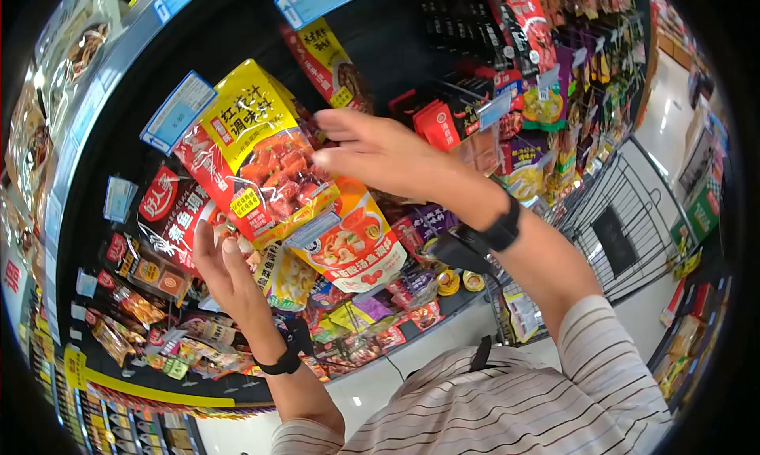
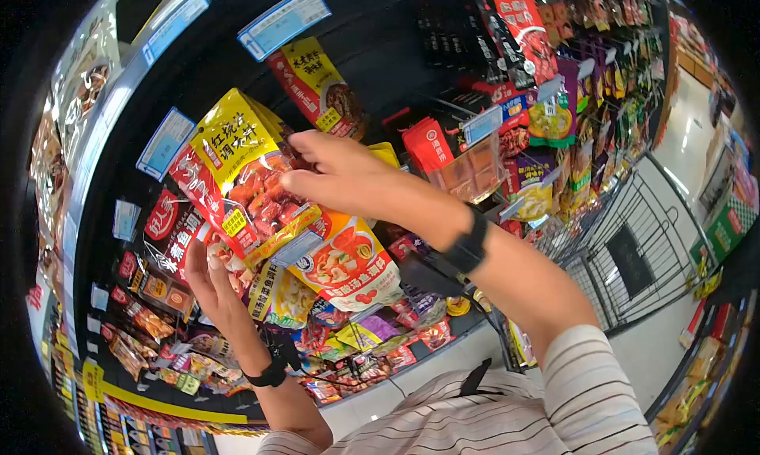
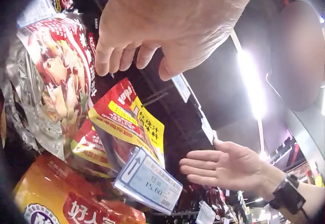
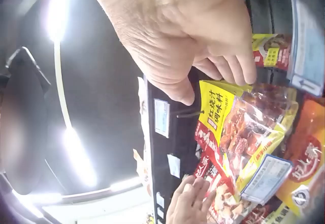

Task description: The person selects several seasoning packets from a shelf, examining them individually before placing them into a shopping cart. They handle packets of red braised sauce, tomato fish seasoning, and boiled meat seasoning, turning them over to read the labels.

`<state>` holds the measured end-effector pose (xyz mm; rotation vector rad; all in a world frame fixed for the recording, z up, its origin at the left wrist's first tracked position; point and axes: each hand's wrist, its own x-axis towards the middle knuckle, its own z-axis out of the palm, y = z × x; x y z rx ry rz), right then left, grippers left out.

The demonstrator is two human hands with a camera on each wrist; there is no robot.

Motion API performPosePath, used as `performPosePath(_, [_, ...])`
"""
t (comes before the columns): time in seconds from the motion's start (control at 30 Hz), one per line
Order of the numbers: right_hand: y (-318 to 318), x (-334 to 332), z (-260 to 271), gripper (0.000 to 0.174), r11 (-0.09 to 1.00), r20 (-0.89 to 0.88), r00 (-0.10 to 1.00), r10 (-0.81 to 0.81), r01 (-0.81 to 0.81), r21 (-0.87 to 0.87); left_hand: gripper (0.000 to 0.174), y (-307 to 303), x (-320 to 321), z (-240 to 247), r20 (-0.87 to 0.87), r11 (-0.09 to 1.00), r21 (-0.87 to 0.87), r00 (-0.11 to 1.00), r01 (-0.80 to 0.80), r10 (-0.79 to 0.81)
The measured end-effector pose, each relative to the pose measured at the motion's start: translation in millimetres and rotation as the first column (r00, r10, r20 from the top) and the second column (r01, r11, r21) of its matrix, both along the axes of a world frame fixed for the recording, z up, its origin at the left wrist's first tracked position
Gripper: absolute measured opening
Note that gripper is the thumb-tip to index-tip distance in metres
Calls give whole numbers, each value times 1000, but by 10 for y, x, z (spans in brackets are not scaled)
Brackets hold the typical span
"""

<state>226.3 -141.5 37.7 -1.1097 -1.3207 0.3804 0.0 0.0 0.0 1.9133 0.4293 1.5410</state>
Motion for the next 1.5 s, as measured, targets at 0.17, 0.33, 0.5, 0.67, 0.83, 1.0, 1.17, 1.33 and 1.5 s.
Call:
performPosePath(0.17, [657,94,-83,83,911,219,900,-377,403,-85,57,225,89,102,-159,998,44,987,41,-33])
performPosePath(0.33, [695,73,-72,82,955,106,960,-259,271,-117,60,246,157,136,-243,999,-25,970,19,-25])
performPosePath(0.5, [699,74,-140,78,964,97,962,-256,261,-41,62,161,241,228,-244,987,-157,968,24,-62])
performPosePath(0.67, [844,155,-168,83,970,-14,973,-231,229,-87,66,393,269,188,-265,993,-122,964,-5,-28])
performPosePath(0.83, [948,239,-68,81,967,-102,963,-250,242,-83,66,524,290,121,-226,997,-68,974,-27,11])
performPosePath(1.0, [883,261,65,94,962,-125,968,-218,192,-193,59,492,296,165,-250,996,-75,968,-57,37])
performPosePath(1.17, [982,355,45,98,950,-67,962,-264,247,-191,46,469,349,201,-196,998,-66,980,2,-14])
performPosePath(1.33, [1039,383,85,95,926,15,945,-326,322,-196,38,506,296,293,-256,981,-191,966,-23,-27])
performPosePath(1.5, [1103,386,88,84,959,-104,963,-250,232,-162,32,560,340,276,-171,971,-237,982,35,-77])
